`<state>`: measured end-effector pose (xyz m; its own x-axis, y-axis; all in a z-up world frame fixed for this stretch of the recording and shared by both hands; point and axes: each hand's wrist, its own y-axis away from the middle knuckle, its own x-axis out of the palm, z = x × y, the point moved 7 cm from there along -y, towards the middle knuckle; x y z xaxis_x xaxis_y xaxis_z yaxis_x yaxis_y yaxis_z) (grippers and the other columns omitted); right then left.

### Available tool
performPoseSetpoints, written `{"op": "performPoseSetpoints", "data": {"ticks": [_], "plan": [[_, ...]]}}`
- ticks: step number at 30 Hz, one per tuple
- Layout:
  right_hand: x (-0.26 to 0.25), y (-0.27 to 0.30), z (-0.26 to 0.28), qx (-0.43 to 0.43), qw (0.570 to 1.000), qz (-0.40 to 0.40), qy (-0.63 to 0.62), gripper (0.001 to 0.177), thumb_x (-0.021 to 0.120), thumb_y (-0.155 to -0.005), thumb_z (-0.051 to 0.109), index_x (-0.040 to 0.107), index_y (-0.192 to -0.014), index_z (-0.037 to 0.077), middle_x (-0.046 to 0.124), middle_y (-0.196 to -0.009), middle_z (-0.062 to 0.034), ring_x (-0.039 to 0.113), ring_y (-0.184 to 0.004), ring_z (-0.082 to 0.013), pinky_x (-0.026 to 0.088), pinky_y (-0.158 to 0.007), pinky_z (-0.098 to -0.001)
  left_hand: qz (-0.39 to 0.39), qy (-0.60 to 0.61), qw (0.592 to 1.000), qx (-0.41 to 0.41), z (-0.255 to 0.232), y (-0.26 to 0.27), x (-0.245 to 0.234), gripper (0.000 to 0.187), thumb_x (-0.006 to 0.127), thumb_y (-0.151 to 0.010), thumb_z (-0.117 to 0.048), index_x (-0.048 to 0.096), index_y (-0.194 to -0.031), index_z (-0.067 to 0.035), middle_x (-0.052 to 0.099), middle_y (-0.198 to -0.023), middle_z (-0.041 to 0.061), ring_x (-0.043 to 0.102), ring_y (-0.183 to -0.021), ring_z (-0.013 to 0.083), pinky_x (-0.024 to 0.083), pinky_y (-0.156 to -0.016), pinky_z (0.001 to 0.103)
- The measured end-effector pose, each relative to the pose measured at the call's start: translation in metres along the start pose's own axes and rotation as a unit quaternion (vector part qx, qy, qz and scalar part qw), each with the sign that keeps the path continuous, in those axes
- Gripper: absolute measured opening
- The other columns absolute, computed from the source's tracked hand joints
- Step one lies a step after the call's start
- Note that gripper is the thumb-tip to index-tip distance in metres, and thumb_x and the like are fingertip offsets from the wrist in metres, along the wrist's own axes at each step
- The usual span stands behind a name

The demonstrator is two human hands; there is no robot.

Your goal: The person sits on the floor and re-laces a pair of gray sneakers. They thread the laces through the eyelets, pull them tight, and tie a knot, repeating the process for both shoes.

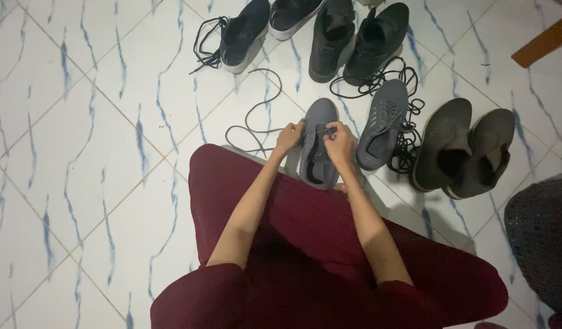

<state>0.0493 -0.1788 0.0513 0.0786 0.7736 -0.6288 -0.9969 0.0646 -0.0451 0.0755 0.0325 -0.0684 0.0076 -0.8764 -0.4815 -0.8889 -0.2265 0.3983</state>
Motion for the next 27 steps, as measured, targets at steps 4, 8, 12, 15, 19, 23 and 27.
{"op": "performPoseSetpoints", "data": {"ticks": [4,8,12,15,19,23,27], "plan": [[-0.004,0.001,0.007,-0.054,0.996,-0.018,0.065,0.032,0.077,-0.078,0.010,0.069,-0.108,0.016,0.060,-0.077,-0.0045,0.063,-0.070,-0.0234,0.049,-0.068,-0.0417,-0.002,0.122,0.990,0.071,-0.016,0.004,0.001,0.043,0.069,-0.087,-0.044,0.068,-0.112,-0.009,0.076,-0.095,0.013,0.072,-0.083,0.0203,0.055,-0.071,0.030],[-0.005,0.002,0.007,-0.041,0.998,-0.022,0.052,0.031,0.078,-0.078,0.011,0.070,-0.108,0.016,0.061,-0.076,-0.0035,0.063,-0.070,-0.0216,0.050,-0.067,-0.0404,0.055,0.182,0.968,0.165,-0.038,-0.009,0.012,0.031,0.066,-0.096,-0.029,0.070,-0.114,-0.003,0.074,-0.100,0.014,0.068,-0.093,0.0196,0.053,-0.081,0.031],[-0.005,0.003,0.006,-0.036,0.999,-0.007,0.025,0.034,0.078,-0.080,0.009,0.069,-0.111,0.014,0.060,-0.076,-0.0023,0.061,-0.067,-0.0187,0.051,-0.067,-0.0362,0.108,0.309,0.924,0.197,-0.058,-0.013,0.009,0.028,0.054,-0.104,-0.021,0.066,-0.111,0.004,0.074,-0.106,0.014,0.069,-0.102,0.0195,0.053,-0.094,0.033],[-0.004,0.003,0.004,-0.042,0.999,-0.007,0.013,0.035,0.078,-0.078,0.006,0.069,-0.111,0.013,0.060,-0.075,-0.0018,0.061,-0.067,-0.0165,0.049,-0.067,-0.0352,0.101,0.349,0.913,0.184,-0.078,-0.006,-0.018,0.032,0.044,-0.107,-0.023,0.063,-0.109,0.002,0.073,-0.101,0.011,0.071,-0.099,0.0201,0.055,-0.098,0.036],[0.001,0.001,-0.001,-0.023,1.000,-0.009,-0.009,0.032,0.076,-0.078,0.004,0.070,-0.109,0.012,0.058,-0.076,-0.0050,0.059,-0.068,-0.0190,0.049,-0.066,-0.0363,0.064,0.411,0.880,0.232,-0.125,0.020,-0.093,0.036,0.043,-0.109,-0.033,0.061,-0.103,-0.003,0.068,-0.092,0.009,0.069,-0.091,0.0218,0.056,-0.093,0.040],[-0.002,0.001,0.003,-0.070,0.997,-0.038,0.022,0.031,0.077,-0.075,0.006,0.071,-0.105,0.013,0.058,-0.080,-0.0056,0.059,-0.070,-0.0220,0.049,-0.067,-0.0390,-0.002,0.423,0.849,0.317,-0.165,0.063,-0.187,0.038,0.046,-0.112,-0.040,0.056,-0.099,-0.006,0.060,-0.085,0.005,0.062,-0.083,0.0181,0.053,-0.085,0.037],[-0.005,0.003,0.006,-0.097,0.993,-0.045,0.047,0.030,0.077,-0.075,0.008,0.071,-0.104,0.015,0.060,-0.079,-0.0047,0.061,-0.073,-0.0233,0.049,-0.068,-0.0404,-0.058,0.431,0.821,0.371,-0.184,0.104,-0.268,0.033,0.051,-0.108,-0.041,0.057,-0.103,-0.009,0.054,-0.080,0.001,0.057,-0.079,0.0157,0.054,-0.082,0.036]]}}
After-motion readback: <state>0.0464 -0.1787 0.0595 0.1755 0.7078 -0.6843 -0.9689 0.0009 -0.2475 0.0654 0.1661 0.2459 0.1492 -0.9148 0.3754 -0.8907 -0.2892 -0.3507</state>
